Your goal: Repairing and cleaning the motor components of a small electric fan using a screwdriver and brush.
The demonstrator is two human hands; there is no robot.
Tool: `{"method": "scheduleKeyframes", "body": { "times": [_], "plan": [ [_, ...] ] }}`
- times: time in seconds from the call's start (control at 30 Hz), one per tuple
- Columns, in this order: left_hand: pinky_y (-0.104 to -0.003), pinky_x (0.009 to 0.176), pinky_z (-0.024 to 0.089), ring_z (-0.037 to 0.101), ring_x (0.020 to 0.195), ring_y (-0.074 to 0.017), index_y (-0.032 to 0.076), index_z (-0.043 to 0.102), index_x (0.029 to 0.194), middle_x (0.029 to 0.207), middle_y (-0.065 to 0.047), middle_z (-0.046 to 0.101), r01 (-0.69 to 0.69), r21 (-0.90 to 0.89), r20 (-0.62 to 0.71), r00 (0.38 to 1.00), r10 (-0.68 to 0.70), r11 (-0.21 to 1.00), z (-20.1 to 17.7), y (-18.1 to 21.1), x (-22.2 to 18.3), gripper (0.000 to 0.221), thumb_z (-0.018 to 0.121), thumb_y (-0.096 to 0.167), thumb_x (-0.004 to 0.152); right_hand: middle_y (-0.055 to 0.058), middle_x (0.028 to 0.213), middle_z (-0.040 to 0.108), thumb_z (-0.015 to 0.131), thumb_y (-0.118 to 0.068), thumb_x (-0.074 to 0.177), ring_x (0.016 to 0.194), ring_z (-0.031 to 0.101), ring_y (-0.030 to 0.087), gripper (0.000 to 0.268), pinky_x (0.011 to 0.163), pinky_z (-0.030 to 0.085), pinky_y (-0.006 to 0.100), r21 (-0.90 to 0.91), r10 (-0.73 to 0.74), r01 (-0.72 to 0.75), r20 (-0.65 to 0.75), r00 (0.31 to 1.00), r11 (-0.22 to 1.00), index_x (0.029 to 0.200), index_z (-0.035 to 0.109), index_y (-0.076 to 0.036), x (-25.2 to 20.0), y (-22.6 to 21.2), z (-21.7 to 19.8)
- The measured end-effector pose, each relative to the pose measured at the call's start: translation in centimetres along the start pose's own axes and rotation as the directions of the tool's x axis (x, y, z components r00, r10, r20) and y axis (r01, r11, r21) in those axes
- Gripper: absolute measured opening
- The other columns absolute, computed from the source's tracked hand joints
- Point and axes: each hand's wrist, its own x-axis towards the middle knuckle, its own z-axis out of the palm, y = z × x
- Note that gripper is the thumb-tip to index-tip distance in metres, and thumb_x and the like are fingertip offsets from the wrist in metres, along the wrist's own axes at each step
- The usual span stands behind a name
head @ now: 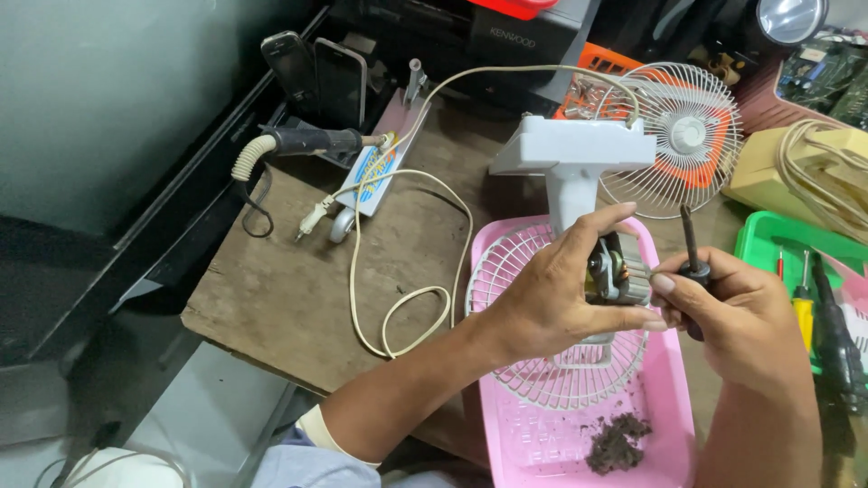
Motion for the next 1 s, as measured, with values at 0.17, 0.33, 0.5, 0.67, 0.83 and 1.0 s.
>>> {"method": "scheduleKeyframes", "body": {
  "times": [0.17, 0.33, 0.5, 0.67, 0.83, 1.0],
  "plan": [
    [-0.03, 0.094, 0.054, 0.065, 0.105, -0.0175, 0.016, 0.032, 0.155, 0.133, -0.004, 0.06, 0.048, -0.092, 0.04, 0.998, -0.044, 0.995, -0.5, 0.5, 0.0, 0.098, 0.081, 0.039, 0.074, 0.012, 0.07, 0.062, 0.068, -0.008, 0.094, 0.054, 0.052, 0.016, 0.013, 0.053, 0.045, 0.029, 0.139, -0.038, 0.033, 0.029, 0.999, 0.99, 0.1, 0.066, 0.004, 0.0, 0.3, 0.1],
    [-0.025, 0.09, 0.051, 0.062, 0.098, -0.0124, 0.012, 0.045, 0.146, 0.117, -0.002, 0.064, 0.184, -0.108, 0.055, 0.982, -0.179, 0.977, -1.6, 1.7, 0.6, 0.096, 0.083, 0.043, 0.063, 0.011, 0.066, 0.059, 0.067, -0.009, 0.095, 0.054, 0.054, 0.016, 0.011, 0.053, 0.045, 0.029, 0.165, -0.086, 0.082, 0.019, 0.996, 0.983, 0.098, 0.064, 0.002, -0.4, -0.6, 1.0],
    [-0.028, 0.104, 0.049, 0.062, 0.118, -0.0162, 0.012, 0.052, 0.143, 0.131, -0.006, 0.063, 0.091, -0.132, 0.094, 0.992, -0.079, 0.987, -1.6, 0.9, 0.7, 0.083, 0.083, 0.04, 0.071, 0.012, 0.06, 0.056, 0.069, -0.01, 0.094, 0.052, 0.051, 0.016, 0.011, 0.05, 0.042, 0.026, 0.185, -0.043, 0.047, -0.029, 0.999, 0.982, 0.097, 0.066, 0.0, -0.6, -0.9, 1.3],
    [-0.026, 0.097, 0.052, 0.061, 0.105, -0.0122, 0.017, 0.043, 0.149, 0.129, -0.003, 0.06, 0.107, -0.235, 0.052, 0.994, -0.098, 0.966, -0.7, 0.2, 0.4, 0.092, 0.086, 0.031, 0.07, 0.013, 0.061, 0.057, 0.069, -0.01, 0.094, 0.053, 0.053, 0.018, 0.012, 0.052, 0.043, 0.028, 0.18, -0.016, 0.015, 0.003, 1.0, 0.984, 0.099, 0.067, 0.002, -0.3, -0.6, 0.7],
    [-0.038, 0.112, 0.045, 0.057, 0.128, -0.0257, 0.013, 0.038, 0.152, 0.136, -0.011, 0.055, -0.054, -0.018, 0.064, 0.996, 0.055, 0.998, -0.4, 0.1, 0.4, 0.082, 0.07, 0.049, 0.085, 0.011, 0.064, 0.06, 0.068, -0.01, 0.094, 0.054, 0.054, 0.016, 0.012, 0.052, 0.044, 0.029, 0.168, -0.04, 0.037, 0.015, 0.999, 0.985, 0.096, 0.067, 0.002, -0.2, -1.0, 0.5],
    [-0.04, 0.126, 0.041, 0.051, 0.139, -0.0301, 0.004, 0.025, 0.159, 0.144, -0.017, 0.047, -0.261, 0.082, 0.034, 0.965, 0.259, 0.962, 0.4, -1.1, 0.3, 0.08, 0.063, 0.039, 0.099, 0.01, 0.058, 0.054, 0.07, -0.01, 0.092, 0.051, 0.051, 0.015, 0.012, 0.047, 0.037, 0.026, 0.118, -0.019, 0.016, 0.026, 0.999, 0.993, 0.09, 0.068, 0.002, -0.2, -1.1, 0.6]
  ]
}}
